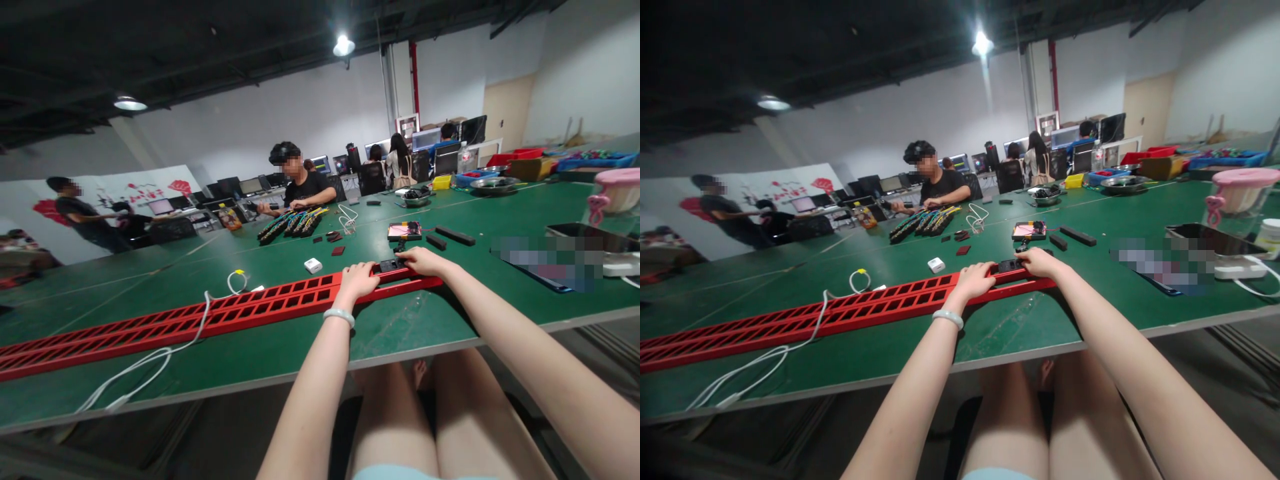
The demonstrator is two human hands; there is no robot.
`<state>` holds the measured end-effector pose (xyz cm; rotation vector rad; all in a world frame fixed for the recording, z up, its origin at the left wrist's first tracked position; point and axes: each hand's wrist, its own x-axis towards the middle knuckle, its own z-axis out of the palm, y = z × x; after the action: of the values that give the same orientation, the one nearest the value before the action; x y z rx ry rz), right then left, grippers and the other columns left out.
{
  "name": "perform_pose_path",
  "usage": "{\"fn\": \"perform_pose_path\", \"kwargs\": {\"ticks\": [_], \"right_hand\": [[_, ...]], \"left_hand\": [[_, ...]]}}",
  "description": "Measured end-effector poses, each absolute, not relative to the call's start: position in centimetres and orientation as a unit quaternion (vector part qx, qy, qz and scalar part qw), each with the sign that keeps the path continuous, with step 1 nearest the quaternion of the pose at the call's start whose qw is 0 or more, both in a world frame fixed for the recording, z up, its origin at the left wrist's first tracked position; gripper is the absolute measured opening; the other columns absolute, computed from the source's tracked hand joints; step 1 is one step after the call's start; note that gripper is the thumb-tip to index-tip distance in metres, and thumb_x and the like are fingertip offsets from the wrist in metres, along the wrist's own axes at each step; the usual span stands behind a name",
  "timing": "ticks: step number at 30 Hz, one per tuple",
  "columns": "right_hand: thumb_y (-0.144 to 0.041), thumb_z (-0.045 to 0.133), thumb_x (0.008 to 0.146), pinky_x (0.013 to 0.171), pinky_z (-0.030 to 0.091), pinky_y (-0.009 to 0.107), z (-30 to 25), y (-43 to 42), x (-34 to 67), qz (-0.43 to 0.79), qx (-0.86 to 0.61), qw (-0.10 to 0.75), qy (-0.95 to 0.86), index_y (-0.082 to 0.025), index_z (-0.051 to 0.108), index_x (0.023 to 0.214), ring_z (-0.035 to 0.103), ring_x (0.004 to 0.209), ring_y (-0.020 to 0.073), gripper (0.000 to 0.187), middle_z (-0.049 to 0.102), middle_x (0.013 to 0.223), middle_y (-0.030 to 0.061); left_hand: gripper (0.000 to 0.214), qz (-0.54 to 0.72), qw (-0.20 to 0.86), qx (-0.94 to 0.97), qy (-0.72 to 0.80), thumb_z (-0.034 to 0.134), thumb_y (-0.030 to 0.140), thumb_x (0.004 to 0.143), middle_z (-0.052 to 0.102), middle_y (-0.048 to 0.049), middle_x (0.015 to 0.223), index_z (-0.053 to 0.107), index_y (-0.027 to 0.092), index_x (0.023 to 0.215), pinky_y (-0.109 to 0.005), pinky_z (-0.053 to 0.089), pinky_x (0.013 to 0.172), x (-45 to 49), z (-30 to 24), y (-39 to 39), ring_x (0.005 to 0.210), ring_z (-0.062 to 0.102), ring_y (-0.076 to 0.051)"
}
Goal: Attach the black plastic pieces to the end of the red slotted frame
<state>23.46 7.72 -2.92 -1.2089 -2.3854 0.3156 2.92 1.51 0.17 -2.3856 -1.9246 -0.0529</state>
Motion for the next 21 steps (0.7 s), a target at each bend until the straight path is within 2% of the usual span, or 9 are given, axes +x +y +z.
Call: {"fn": "perform_pose_path", "kwargs": {"ticks": [4, 9, 12, 14, 18, 21], "right_hand": [[-0.025, 0.041, 0.086, 0.098, 0.036, 0.029, -2.8, 8.0, 23.7, 0.088, -0.466, 0.256, -0.843, -0.013, 0.053, 0.122, 0.050, 0.114, 0.0215, 0.040, 0.055, 0.122, 0.0093], [-0.023, 0.039, 0.086, 0.102, 0.031, 0.033, -2.4, 9.1, 23.9, 0.049, -0.510, 0.272, -0.814, -0.012, 0.055, 0.119, 0.046, 0.117, 0.0230, 0.038, 0.054, 0.123, 0.0125], [-0.025, 0.050, 0.082, 0.094, 0.038, 0.034, -2.3, 10.4, 23.2, 0.052, -0.527, 0.240, -0.813, -0.016, 0.060, 0.110, 0.054, 0.106, 0.0256, 0.031, 0.060, 0.112, 0.0133], [-0.028, 0.056, 0.080, 0.089, 0.042, 0.035, -2.2, 11.5, 22.3, 0.061, -0.527, 0.212, -0.821, -0.017, 0.062, 0.105, 0.058, 0.099, 0.0237, 0.028, 0.062, 0.106, 0.0125], [-0.036, 0.051, 0.086, 0.086, 0.044, 0.041, -2.3, 13.7, 20.4, 0.064, -0.520, 0.173, -0.834, -0.015, 0.055, 0.110, 0.056, 0.097, 0.0192, 0.032, 0.057, 0.110, 0.0092], [-0.033, 0.049, 0.087, 0.083, 0.047, 0.039, -3.0, 14.8, 19.6, 0.063, -0.516, 0.147, -0.842, -0.016, 0.054, 0.108, 0.055, 0.095, 0.0179, 0.027, 0.056, 0.109, 0.0076]], "left_hand": [[0.040, -0.020, 0.042, -0.779, -0.625, 0.049, 0.037, 0.089, 0.044, -0.0095, 0.126, 0.043, 0.019, 0.124, -0.049, 0.035, 0.094, 2.9, 0.1, 1.5, 0.112, 0.045, -0.025], [0.039, -0.026, 0.051, -0.781, -0.622, 0.050, 0.036, 0.088, 0.045, -0.0093, 0.124, 0.045, 0.018, 0.123, -0.048, 0.037, 0.092, 2.7, -0.2, 1.4, 0.110, 0.046, -0.025], [0.038, -0.032, 0.057, -0.785, -0.617, 0.050, 0.036, 0.088, 0.047, -0.0091, 0.122, 0.045, 0.018, 0.122, -0.047, 0.038, 0.091, 2.4, -0.3, 1.2, 0.108, 0.047, -0.024], [0.038, -0.034, 0.058, -0.786, -0.615, 0.049, 0.036, 0.088, 0.048, -0.0089, 0.121, 0.045, 0.018, 0.122, -0.047, 0.038, 0.091, 2.2, -0.5, 1.1, 0.107, 0.048, -0.024], [0.040, -0.035, 0.055, -0.784, -0.617, 0.048, 0.040, 0.088, 0.048, -0.0086, 0.120, 0.045, 0.019, 0.123, -0.047, 0.035, 0.092, 2.0, -0.7, 0.9, 0.108, 0.047, -0.024], [0.042, -0.032, 0.053, -0.778, -0.625, 0.046, 0.041, 0.086, 0.050, -0.0075, 0.120, 0.044, 0.022, 0.124, -0.044, 0.032, 0.093, 1.9, -1.0, 0.7, 0.109, 0.046, -0.025]]}}
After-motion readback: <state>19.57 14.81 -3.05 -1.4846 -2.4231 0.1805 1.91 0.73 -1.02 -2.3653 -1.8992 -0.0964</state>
